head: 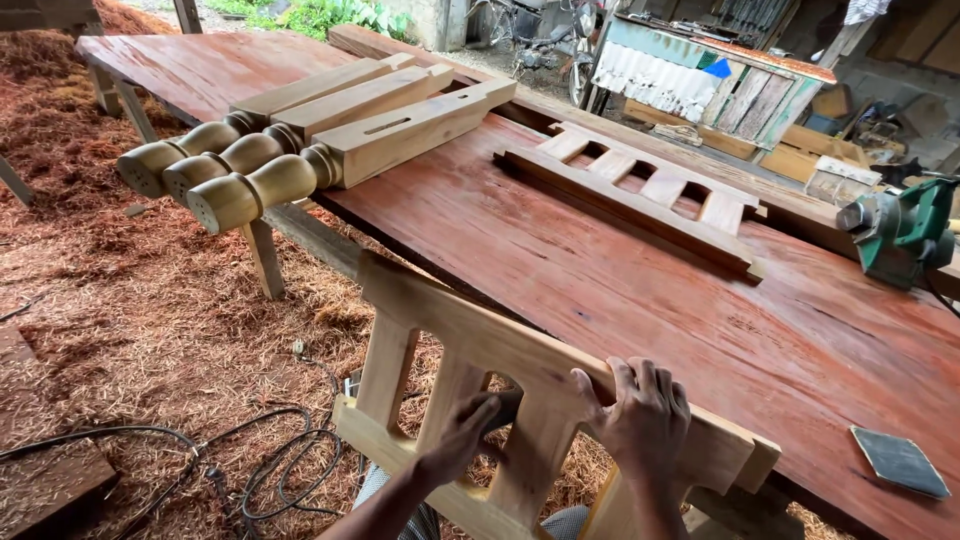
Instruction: The person sands a wooden chair backrest with a sanding block, holding the piece between their legs while seated. They rub the sanding block along the edges and surfaces of the wood, then wipe the surface with their hand.
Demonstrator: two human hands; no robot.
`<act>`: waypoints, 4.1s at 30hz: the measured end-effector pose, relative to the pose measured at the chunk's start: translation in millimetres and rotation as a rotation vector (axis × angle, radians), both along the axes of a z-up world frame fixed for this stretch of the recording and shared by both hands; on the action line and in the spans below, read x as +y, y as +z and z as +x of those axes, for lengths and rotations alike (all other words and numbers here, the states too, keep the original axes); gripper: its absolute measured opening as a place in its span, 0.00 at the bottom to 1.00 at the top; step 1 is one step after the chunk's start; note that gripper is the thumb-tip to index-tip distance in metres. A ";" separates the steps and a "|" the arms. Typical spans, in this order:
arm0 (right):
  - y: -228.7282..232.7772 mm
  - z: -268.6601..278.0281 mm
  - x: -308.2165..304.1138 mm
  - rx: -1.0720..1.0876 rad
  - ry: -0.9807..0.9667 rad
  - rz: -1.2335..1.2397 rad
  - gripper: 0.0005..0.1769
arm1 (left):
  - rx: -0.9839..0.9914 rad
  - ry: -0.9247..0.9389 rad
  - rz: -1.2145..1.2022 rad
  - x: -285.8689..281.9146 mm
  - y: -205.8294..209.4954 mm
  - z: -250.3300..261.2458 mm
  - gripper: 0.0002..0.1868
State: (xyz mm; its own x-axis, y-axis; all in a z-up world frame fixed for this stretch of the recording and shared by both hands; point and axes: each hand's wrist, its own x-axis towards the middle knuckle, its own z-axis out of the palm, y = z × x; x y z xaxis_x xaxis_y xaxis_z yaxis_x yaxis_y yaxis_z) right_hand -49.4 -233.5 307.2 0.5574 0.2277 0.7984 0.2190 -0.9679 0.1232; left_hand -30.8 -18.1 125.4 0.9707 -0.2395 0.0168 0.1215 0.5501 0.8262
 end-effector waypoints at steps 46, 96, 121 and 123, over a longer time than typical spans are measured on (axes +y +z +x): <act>-30.4 12.7 -13.8 0.089 0.119 0.111 0.39 | 0.058 0.285 0.466 -29.2 -78.7 -14.5 0.25; -14.9 6.7 -8.8 0.094 0.117 0.116 0.34 | -0.678 0.707 0.834 -47.6 -206.3 -39.7 0.33; -3.9 -0.2 2.0 -0.032 0.008 -0.008 0.29 | -0.257 0.546 0.738 -90.2 -39.8 -60.1 0.42; -5.2 -0.8 1.6 -0.036 -0.012 -0.007 0.28 | -0.412 0.460 0.732 -78.9 -78.2 -71.6 0.37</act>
